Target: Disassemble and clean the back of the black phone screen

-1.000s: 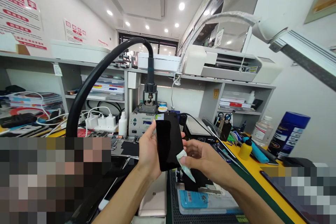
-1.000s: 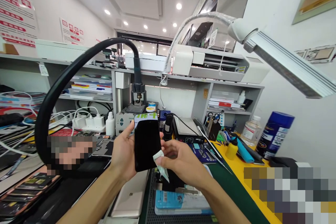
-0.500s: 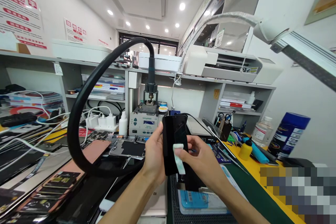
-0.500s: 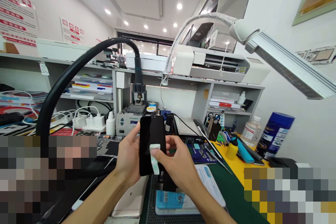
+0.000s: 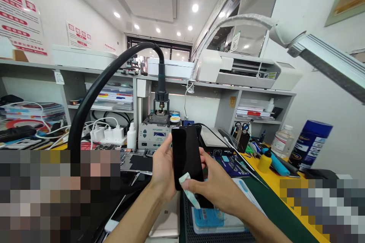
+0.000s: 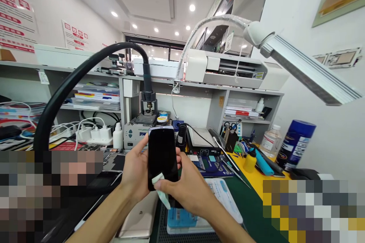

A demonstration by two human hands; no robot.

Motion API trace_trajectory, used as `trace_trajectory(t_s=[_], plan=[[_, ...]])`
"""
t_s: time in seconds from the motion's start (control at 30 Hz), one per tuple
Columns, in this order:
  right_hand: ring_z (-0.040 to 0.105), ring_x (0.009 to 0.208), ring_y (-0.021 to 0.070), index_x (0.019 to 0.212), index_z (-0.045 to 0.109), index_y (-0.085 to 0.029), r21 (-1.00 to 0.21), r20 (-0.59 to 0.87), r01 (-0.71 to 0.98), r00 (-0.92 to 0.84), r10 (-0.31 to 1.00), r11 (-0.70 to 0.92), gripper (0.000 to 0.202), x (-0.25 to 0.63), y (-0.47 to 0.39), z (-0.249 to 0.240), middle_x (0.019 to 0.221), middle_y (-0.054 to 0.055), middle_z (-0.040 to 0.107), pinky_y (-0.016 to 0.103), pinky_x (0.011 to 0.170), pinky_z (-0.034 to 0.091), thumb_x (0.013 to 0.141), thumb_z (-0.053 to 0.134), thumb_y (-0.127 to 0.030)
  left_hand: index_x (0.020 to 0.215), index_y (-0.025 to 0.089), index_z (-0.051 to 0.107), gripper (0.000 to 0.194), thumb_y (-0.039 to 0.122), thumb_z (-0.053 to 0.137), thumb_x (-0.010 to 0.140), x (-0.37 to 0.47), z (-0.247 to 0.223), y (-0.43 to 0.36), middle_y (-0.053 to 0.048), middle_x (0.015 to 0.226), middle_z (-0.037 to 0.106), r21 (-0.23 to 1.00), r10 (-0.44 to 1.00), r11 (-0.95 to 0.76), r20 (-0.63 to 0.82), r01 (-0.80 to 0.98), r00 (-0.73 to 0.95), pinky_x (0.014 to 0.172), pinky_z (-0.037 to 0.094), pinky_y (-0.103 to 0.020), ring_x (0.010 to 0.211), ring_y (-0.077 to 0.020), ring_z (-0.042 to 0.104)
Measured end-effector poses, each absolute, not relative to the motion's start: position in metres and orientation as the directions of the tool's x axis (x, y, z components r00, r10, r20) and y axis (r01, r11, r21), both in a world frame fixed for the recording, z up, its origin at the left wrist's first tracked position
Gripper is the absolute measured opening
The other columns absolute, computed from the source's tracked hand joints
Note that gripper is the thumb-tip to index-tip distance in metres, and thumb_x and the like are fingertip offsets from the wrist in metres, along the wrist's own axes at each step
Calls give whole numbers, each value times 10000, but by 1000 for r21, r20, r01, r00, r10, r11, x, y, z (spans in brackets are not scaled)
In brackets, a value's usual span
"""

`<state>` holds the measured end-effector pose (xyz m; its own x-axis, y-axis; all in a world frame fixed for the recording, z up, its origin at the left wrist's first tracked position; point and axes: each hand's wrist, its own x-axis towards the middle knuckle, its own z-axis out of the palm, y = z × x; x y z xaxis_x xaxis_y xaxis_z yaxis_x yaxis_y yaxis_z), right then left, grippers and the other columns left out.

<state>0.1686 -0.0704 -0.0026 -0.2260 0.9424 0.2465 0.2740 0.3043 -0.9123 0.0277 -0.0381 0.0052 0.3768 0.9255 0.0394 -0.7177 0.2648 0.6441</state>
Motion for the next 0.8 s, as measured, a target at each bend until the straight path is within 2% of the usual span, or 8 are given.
trace_trajectory(t_s=[0.13,0.27,0.37,0.5,0.6,0.8], plan=[[586,809,175,1077,645,-183,-922,219,252,-287,933,294,399,179,-70,6,884,-8,631,266,705,490,701,779,-202,1050,82,748,535,545,516,913,26,0,-35,-163,827,790,658,922,259,50,-707,384,711,601,-441,730,-317,755],[608,806,190,995,709,-181,-891,256,328,-210,944,315,340,189,-64,8,867,8,670,273,688,492,682,815,-261,1053,76,749,513,523,541,911,25,-1,-33,-162,827,793,674,914,265,51,-689,402,714,595,-424,738,-319,756],[614,812,190,943,707,-170,-887,278,343,-134,951,308,276,193,-61,9,858,12,658,287,721,498,713,803,-287,1078,80,744,502,509,536,919,26,1,-35,-152,830,795,685,910,267,52,-678,411,719,589,-410,742,-315,756],[629,739,181,991,675,-166,-907,293,308,-30,956,288,334,194,-60,12,866,22,652,299,678,526,767,771,-395,1153,117,721,472,491,550,922,31,3,-41,-117,827,795,705,918,226,78,-673,389,722,582,-375,726,-285,755],[637,681,184,926,670,-179,-919,313,263,30,949,295,326,193,-62,15,847,32,676,298,605,539,792,742,-468,1184,143,708,455,484,565,918,34,5,-44,-103,821,792,714,918,214,87,-667,387,709,583,-363,707,-268,751],[576,485,163,808,644,-207,-923,360,178,78,930,342,357,191,-67,22,613,-18,598,288,451,498,824,685,-561,1137,121,722,523,549,530,907,34,7,-47,-157,847,777,761,874,290,36,-580,485,692,586,-431,737,-324,747]])
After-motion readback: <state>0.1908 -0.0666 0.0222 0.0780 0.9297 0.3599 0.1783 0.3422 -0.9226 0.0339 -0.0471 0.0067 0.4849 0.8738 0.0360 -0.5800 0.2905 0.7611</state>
